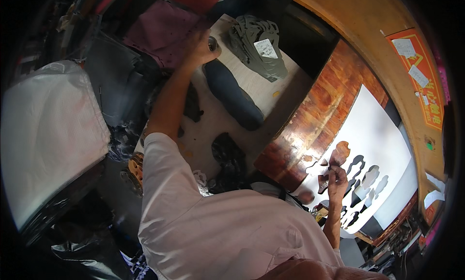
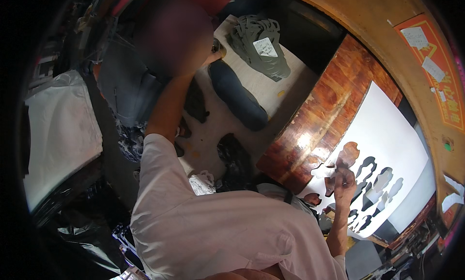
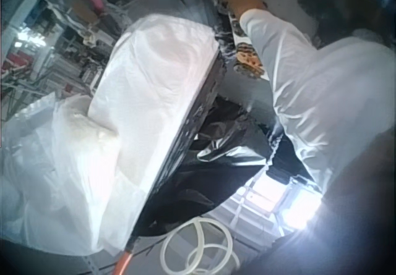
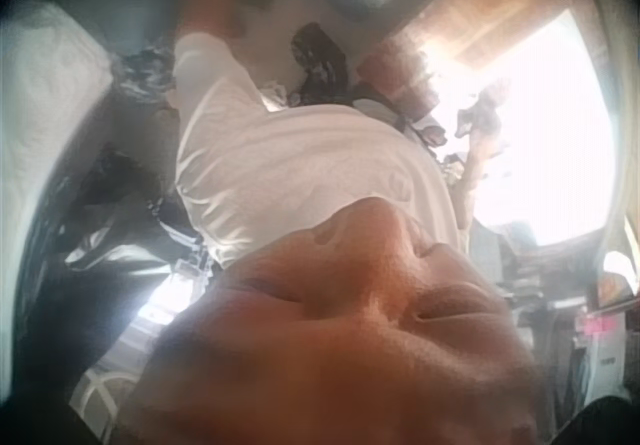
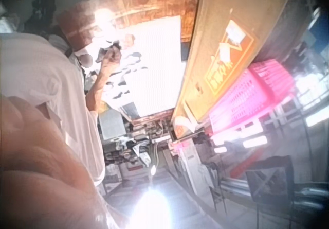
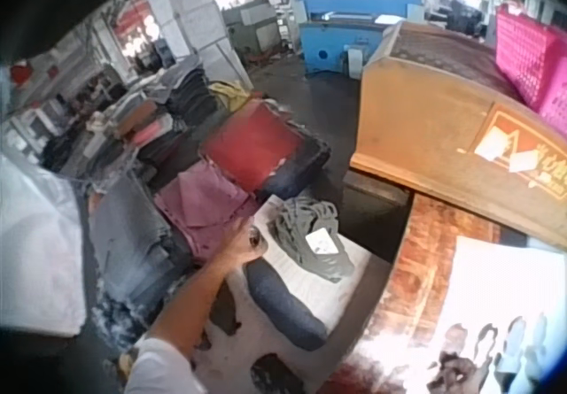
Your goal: The person aligns a wooden template on a white sheet and uses both hands to peel away excess paper around the cutout shapes. They repeatedly lift and reposition the template, remove small paper pieces, and place the separated cutouts on the work surface.
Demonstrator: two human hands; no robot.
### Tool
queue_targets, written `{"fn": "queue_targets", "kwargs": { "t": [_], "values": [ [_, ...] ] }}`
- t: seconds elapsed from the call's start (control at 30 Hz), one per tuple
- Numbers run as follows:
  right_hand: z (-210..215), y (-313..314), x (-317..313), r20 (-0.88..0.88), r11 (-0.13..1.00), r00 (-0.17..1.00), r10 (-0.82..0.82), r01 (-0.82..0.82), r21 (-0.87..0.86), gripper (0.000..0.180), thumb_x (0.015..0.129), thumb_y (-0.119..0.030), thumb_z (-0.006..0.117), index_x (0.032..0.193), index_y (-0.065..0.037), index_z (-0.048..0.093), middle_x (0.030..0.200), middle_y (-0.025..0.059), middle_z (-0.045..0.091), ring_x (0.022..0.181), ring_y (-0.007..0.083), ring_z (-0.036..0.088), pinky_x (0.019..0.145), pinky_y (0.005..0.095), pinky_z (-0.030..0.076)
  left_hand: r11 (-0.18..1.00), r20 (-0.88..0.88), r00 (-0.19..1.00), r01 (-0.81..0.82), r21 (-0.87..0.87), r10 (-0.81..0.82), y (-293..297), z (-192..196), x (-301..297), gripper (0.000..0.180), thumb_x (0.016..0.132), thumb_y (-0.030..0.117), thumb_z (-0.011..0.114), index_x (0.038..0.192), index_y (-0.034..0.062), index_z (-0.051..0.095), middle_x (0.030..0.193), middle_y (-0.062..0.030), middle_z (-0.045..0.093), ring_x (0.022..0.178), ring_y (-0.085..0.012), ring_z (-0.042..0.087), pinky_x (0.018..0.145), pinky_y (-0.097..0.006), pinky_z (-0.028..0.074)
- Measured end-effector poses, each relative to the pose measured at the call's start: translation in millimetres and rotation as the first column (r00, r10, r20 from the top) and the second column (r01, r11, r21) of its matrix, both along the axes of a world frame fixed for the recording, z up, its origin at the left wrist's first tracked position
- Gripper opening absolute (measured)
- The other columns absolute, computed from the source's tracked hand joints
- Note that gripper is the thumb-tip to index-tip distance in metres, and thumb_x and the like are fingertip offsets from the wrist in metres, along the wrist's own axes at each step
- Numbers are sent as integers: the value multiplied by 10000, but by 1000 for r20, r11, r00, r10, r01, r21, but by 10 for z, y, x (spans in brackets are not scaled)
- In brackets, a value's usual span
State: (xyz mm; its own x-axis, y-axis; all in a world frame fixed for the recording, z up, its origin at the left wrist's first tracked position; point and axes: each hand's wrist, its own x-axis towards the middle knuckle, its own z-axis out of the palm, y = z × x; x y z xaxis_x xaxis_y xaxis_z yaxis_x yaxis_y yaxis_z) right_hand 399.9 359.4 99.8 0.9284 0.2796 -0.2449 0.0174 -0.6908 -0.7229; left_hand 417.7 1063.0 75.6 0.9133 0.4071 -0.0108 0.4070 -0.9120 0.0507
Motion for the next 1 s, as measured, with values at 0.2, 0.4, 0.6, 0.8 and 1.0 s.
{"fn": "queue_targets", "kwargs": {
  "t": [0.2,0.4,0.6,0.8,1.0],
  "values": [
    [13,42,32,-77,998,995,-59,57,-28,193,994,-108,643,1102,33,720,1038,96,699,902,171,669,840,319,543,992,133,989,-52,-118,68,141,-337,-1,885,793,316,854,1541,49,464,1477,-239,540,1342,-426,542,1114,-505,461],
    [65,120,56,-132,993,985,-114,115,-4,160,978,-73,649,1091,19,714,1032,90,704,936,178,667,862,313,532,933,288,949,-17,-358,128,406,-461,-100,820,791,260,872,1487,37,500,1369,-241,627,1200,-366,662,1032,-447,519],
    [8,79,74,-44,996,997,-62,58,-69,177,997,-106,644,1093,14,733,993,60,698,889,136,643,829,285,521,873,382,906,31,-487,181,569,-533,-158,461,818,276,883,1124,-34,731,1087,-174,760,1011,-249,724,897,-369,555],
    [-75,41,69,-81,991,988,-130,127,-38,170,989,-84,656,1100,21,731,1001,51,709,899,121,639,838,270,516,862,233,942,-99,-498,242,433,-270,-196,405,894,361,818,1018,-17,745,975,-156,754,933,-226,706,849,-372,542],
    [-64,46,85,-68,992,990,-123,121,-32,190,992,-93,653,1114,34,723,1010,58,730,919,120,649,854,268,518,779,281,909,-71,-622,307,296,-126,-127,401,911,400,799,964,15,702,882,-108,688,853,-196,649,803,-362,515]
  ]
}}
